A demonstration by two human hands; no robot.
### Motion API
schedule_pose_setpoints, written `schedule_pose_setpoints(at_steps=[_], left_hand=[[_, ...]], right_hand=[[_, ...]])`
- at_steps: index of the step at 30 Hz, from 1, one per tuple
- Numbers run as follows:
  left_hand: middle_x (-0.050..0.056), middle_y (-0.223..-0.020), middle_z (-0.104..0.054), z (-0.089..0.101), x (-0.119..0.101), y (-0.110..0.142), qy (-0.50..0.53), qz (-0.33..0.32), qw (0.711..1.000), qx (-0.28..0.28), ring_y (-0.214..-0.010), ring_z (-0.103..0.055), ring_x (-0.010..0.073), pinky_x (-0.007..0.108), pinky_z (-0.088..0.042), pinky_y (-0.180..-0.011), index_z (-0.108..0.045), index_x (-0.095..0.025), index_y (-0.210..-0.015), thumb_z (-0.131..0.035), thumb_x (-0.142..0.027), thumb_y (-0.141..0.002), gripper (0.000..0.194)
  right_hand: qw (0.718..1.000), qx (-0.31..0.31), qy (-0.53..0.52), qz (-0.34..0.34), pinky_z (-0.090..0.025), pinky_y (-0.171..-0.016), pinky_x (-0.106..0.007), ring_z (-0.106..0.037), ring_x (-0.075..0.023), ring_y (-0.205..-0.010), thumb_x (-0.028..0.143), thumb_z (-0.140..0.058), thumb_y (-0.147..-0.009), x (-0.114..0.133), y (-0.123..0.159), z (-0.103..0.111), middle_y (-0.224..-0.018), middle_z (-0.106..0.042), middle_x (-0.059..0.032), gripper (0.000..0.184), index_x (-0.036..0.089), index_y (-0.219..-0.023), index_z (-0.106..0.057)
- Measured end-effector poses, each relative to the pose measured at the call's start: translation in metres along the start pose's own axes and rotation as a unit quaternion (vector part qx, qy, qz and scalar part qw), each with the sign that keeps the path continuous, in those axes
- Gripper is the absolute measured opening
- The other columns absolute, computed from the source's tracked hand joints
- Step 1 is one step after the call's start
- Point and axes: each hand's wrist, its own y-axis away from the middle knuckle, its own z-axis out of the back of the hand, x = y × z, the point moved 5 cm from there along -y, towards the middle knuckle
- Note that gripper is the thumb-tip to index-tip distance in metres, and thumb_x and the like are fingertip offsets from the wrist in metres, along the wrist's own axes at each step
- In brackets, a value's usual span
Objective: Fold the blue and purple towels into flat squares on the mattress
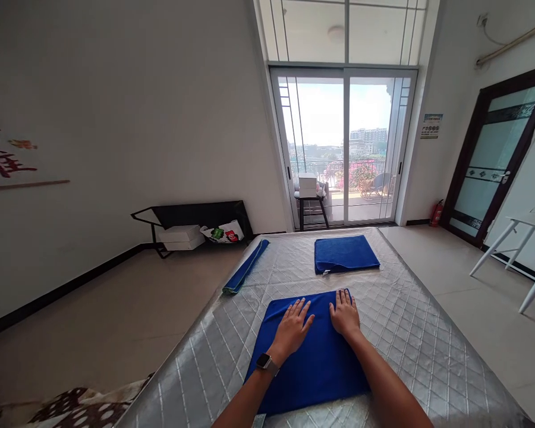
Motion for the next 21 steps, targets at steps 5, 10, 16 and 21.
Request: schedule_pose_setpoints(at_steps=[5,10,16,21], left_hand=[[0.008,-0.153,-0.047,-0.021,-0.046,-0.036,0.031,-0.017,0.998,0.050,-0.143,-0.038,0.0257,0.048,-0.030,-0.117,-0.047,-0.026,-0.146,-0.027,-0.048,-0.101,0.053],[0.008,-0.155,-0.043,-0.024,0.017,-0.018,-0.002,0.049,0.997,0.057,-0.145,-0.034,0.0276,0.051,-0.027,-0.118,-0.044,-0.027,-0.148,-0.027,-0.050,-0.100,0.056],[0.016,-0.158,-0.034,-0.012,0.109,0.005,-0.036,0.148,0.984,0.093,-0.148,-0.028,0.0281,0.046,-0.024,-0.119,-0.037,-0.008,-0.150,-0.024,-0.051,-0.098,0.068],[0.017,-0.158,-0.033,-0.014,0.113,0.005,-0.028,0.148,0.985,0.088,-0.148,-0.026,0.0270,0.046,-0.024,-0.119,-0.034,-0.007,-0.151,-0.019,-0.054,-0.098,0.073]], right_hand=[[1.000,0.006,0.007,-0.015,-0.014,-0.119,-0.040,-0.016,-0.0227,-0.151,0.040,-0.026,-0.098,-0.001,-0.001,0.002,-0.160,-0.028,-0.0133,0.064,0.009,-0.154,-0.029],[1.000,0.003,0.004,-0.023,-0.012,-0.120,-0.039,-0.015,-0.0224,-0.151,0.040,-0.025,-0.098,-0.002,-0.003,-0.002,-0.161,-0.025,-0.0124,0.066,0.008,-0.155,-0.026],[0.999,0.006,0.006,-0.030,-0.010,-0.120,-0.038,-0.016,-0.0217,-0.151,0.041,-0.024,-0.098,-0.001,-0.002,-0.001,-0.161,-0.026,-0.0121,0.066,0.007,-0.155,-0.026],[0.999,0.025,0.007,-0.028,-0.011,-0.120,-0.037,-0.016,-0.0208,-0.151,0.044,-0.023,-0.098,-0.004,-0.005,0.001,-0.162,-0.025,-0.0115,0.068,0.007,-0.155,-0.023]])
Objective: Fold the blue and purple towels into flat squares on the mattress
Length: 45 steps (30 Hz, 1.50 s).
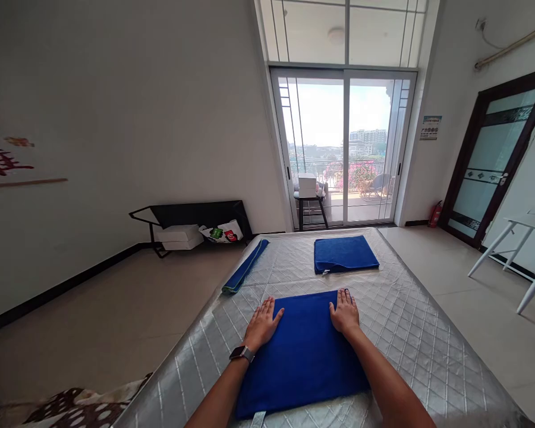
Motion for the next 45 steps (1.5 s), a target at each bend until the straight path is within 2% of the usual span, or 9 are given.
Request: schedule_pose_setpoints(at_steps=[5,8,12,16,19,22,27,30,45], left_hand=[[0.017,-0.159,-0.031,0.003,0.001,-0.003,-0.012,0.010,1.000,0.022,-0.149,-0.024,0.0270,0.045,-0.021,-0.121,-0.033,-0.006,-0.151,-0.021,-0.053,-0.098,0.072],[0.017,-0.156,-0.038,0.014,-0.011,-0.007,-0.027,0.002,1.000,-0.010,-0.147,-0.028,0.0283,0.047,-0.022,-0.120,-0.039,-0.007,-0.148,-0.023,-0.047,-0.099,0.066],[0.016,-0.152,-0.045,0.017,-0.079,-0.009,-0.007,-0.087,0.993,-0.075,-0.145,-0.034,0.0273,0.044,-0.029,-0.119,-0.047,-0.010,-0.144,-0.024,-0.042,-0.100,0.059],[0.011,-0.152,-0.047,-0.002,-0.167,-0.001,0.031,-0.217,0.973,-0.068,-0.143,-0.037,0.0235,0.045,-0.032,-0.117,-0.041,-0.019,-0.149,-0.032,-0.040,-0.101,0.053],[0.010,-0.151,-0.048,-0.015,-0.188,0.003,0.039,-0.219,0.974,-0.049,-0.143,-0.038,0.0231,0.047,-0.032,-0.117,-0.039,-0.023,-0.150,-0.032,-0.042,-0.101,0.053],[0.011,-0.152,-0.047,-0.014,-0.158,0.003,0.044,-0.160,0.985,-0.053,-0.143,-0.038,0.0257,0.049,-0.032,-0.116,-0.044,-0.021,-0.147,-0.026,-0.050,-0.101,0.057],[0.016,-0.153,-0.044,-0.004,-0.056,0.005,0.001,-0.031,0.999,-0.042,-0.145,-0.033,0.0288,0.048,-0.028,-0.118,-0.043,-0.011,-0.147,-0.021,-0.055,-0.099,0.069],[0.017,-0.155,-0.039,-0.003,-0.017,0.009,-0.021,-0.009,0.999,-0.037,-0.146,-0.031,0.0295,0.047,-0.028,-0.118,-0.040,-0.007,-0.148,-0.022,-0.052,-0.099,0.069],[0.018,-0.155,-0.039,0.000,-0.010,0.012,-0.035,0.009,0.998,-0.046,-0.145,-0.034,0.0298,0.048,-0.026,-0.118,-0.039,-0.007,-0.149,-0.024,-0.045,-0.098,0.064]], right_hand=[[1.000,0.018,0.001,0.006,-0.007,-0.120,-0.038,-0.013,-0.0192,-0.151,0.045,-0.020,-0.098,-0.005,-0.001,0.003,-0.162,-0.022,-0.0101,0.068,0.010,-0.156,-0.019],[1.000,0.015,0.001,-0.002,-0.005,-0.121,-0.037,-0.012,-0.0183,-0.151,0.045,-0.019,-0.098,-0.004,0.001,0.005,-0.163,-0.020,-0.0102,0.068,0.008,-0.156,-0.019],[1.000,0.008,0.002,-0.005,-0.006,-0.121,-0.037,-0.013,-0.0189,-0.151,0.044,-0.021,-0.098,-0.002,0.003,0.006,-0.162,-0.021,-0.0117,0.068,0.006,-0.155,-0.021],[1.000,0.006,0.014,0.002,-0.007,-0.120,-0.037,-0.012,-0.0191,-0.151,0.039,-0.023,-0.098,-0.004,0.003,0.006,-0.162,-0.022,-0.0129,0.066,0.006,-0.155,-0.023],[1.000,0.007,0.018,0.009,-0.008,-0.120,-0.037,-0.012,-0.0190,-0.151,0.037,-0.024,-0.098,-0.005,0.003,0.004,-0.162,-0.022,-0.0133,0.065,0.005,-0.155,-0.023],[1.000,0.001,0.011,0.000,-0.008,-0.120,-0.037,-0.014,-0.0194,-0.151,0.040,-0.024,-0.098,-0.006,0.001,0.002,-0.161,-0.024,-0.0133,0.067,0.005,-0.155,-0.024],[1.000,-0.004,0.002,-0.009,-0.006,-0.120,-0.037,-0.014,-0.0196,-0.151,0.044,-0.022,-0.098,-0.007,-0.003,-0.002,-0.162,-0.024,-0.0119,0.068,0.007,-0.155,-0.024],[1.000,-0.001,-0.001,-0.010,-0.006,-0.120,-0.038,-0.013,-0.0196,-0.151,0.044,-0.022,-0.097,-0.007,-0.003,-0.001,-0.162,-0.023,-0.0116,0.068,0.007,-0.155,-0.024],[0.999,0.011,0.010,0.030,-0.008,-0.121,-0.037,-0.014,-0.0192,-0.151,0.044,-0.020,-0.099,-0.006,0.037,-0.003,-0.162,-0.022,-0.0117,0.068,0.007,-0.155,-0.021]])
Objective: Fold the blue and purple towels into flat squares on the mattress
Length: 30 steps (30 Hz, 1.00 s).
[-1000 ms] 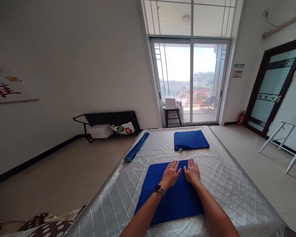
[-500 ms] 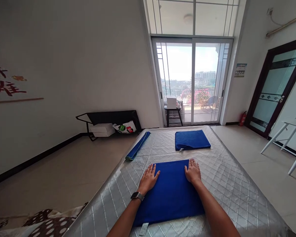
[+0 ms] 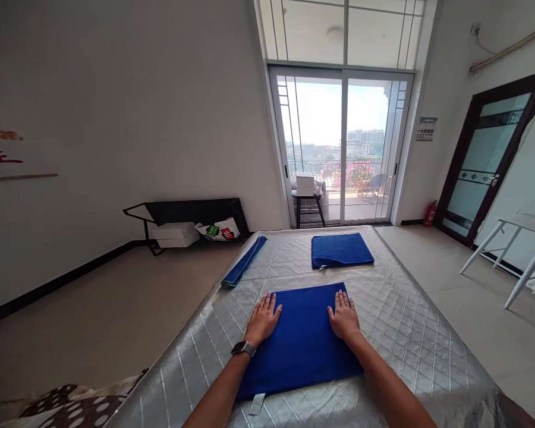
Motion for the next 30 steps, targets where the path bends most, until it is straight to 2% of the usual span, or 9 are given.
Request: schedule_pose_setpoints(at_steps=[3,7,10,12,15,19,23,26,30], left_hand=[[0.021,-0.151,-0.043,0.011,-0.020,0.004,-0.007,-0.010,0.999,-0.044,-0.143,-0.037,0.0319,0.051,-0.025,-0.118,-0.043,-0.004,-0.145,-0.026,-0.040,-0.098,0.062],[0.018,-0.152,-0.045,0.018,-0.098,0.023,0.050,-0.118,0.987,-0.094,-0.144,-0.036,0.0290,0.049,-0.032,-0.116,-0.045,-0.011,-0.146,-0.027,-0.040,-0.100,0.057],[0.013,-0.153,-0.044,0.012,-0.156,0.041,0.085,-0.202,0.973,-0.069,-0.145,-0.035,0.0260,0.048,-0.034,-0.116,-0.045,-0.017,-0.146,-0.027,-0.045,-0.101,0.056],[0.013,-0.153,-0.046,0.009,-0.171,0.048,0.090,-0.210,0.973,-0.044,-0.145,-0.035,0.0260,0.049,-0.034,-0.116,-0.046,-0.018,-0.146,-0.025,-0.048,-0.101,0.057],[0.013,-0.152,-0.046,0.009,-0.151,0.050,0.082,-0.175,0.981,-0.025,-0.144,-0.035,0.0268,0.049,-0.033,-0.117,-0.044,-0.017,-0.147,-0.023,-0.052,-0.101,0.061],[0.013,-0.155,-0.042,0.004,-0.074,0.062,0.053,-0.100,0.994,-0.005,-0.146,-0.033,0.0272,0.047,-0.030,-0.119,-0.042,-0.014,-0.148,-0.024,-0.056,-0.099,0.067],[0.012,-0.157,-0.037,-0.009,-0.002,0.094,0.028,-0.036,0.999,-0.007,-0.147,-0.030,0.0267,0.048,-0.028,-0.120,-0.037,-0.014,-0.151,-0.022,-0.057,-0.098,0.070],[0.012,-0.159,-0.034,-0.011,0.020,0.112,0.019,-0.020,1.000,-0.015,-0.148,-0.027,0.0258,0.046,-0.028,-0.120,-0.035,-0.011,-0.152,-0.020,-0.055,-0.098,0.070],[0.014,-0.158,-0.034,-0.007,0.022,0.118,0.007,-0.022,1.000,-0.004,-0.148,-0.026,0.0256,0.044,-0.027,-0.120,-0.035,-0.009,-0.151,-0.022,-0.055,-0.098,0.071]], right_hand=[[1.000,-0.008,-0.007,-0.005,-0.009,-0.120,-0.037,-0.016,-0.0197,-0.151,0.044,-0.021,-0.099,0.000,0.002,0.000,-0.162,-0.024,-0.0123,0.068,0.008,-0.156,-0.021],[1.000,-0.019,-0.012,-0.002,-0.011,-0.120,-0.039,-0.018,-0.0212,-0.150,0.044,-0.022,-0.099,-0.002,0.000,-0.004,-0.161,-0.025,-0.0128,0.067,0.008,-0.156,-0.022],[1.000,-0.023,-0.001,0.015,-0.012,-0.120,-0.039,-0.017,-0.0215,-0.151,0.040,-0.025,-0.099,-0.003,0.000,-0.006,-0.161,-0.023,-0.0136,0.065,0.007,-0.155,-0.022],[1.000,-0.020,0.005,0.023,-0.013,-0.120,-0.038,-0.015,-0.0215,-0.151,0.039,-0.026,-0.099,-0.003,0.001,-0.006,-0.161,-0.024,-0.0148,0.065,0.006,-0.155,-0.023],[1.000,-0.018,0.008,0.015,-0.012,-0.120,-0.037,-0.016,-0.0212,-0.151,0.040,-0.025,-0.099,-0.002,0.002,-0.002,-0.161,-0.025,-0.0153,0.066,0.005,-0.155,-0.023],[1.000,-0.021,0.004,0.007,-0.011,-0.121,-0.037,-0.016,-0.0209,-0.151,0.041,-0.023,-0.099,-0.001,0.002,0.000,-0.161,-0.024,-0.0132,0.065,0.006,-0.155,-0.023],[1.000,-0.023,0.007,0.001,-0.009,-0.121,-0.037,-0.017,-0.0203,-0.150,0.040,-0.024,-0.099,0.000,0.000,-0.002,-0.161,-0.027,-0.0122,0.065,0.008,-0.155,-0.024],[1.000,-0.030,0.000,0.002,-0.006,-0.121,-0.039,-0.016,-0.0200,-0.151,0.039,-0.024,-0.099,0.002,0.002,0.002,-0.160,-0.026,-0.0123,0.064,0.007,-0.155,-0.024],[0.999,-0.042,-0.001,0.000,-0.008,-0.121,-0.041,-0.015,-0.0211,-0.151,0.035,-0.023,-0.099,0.001,0.021,0.005,-0.160,-0.024,-0.0131,0.062,0.006,-0.154,-0.027]])
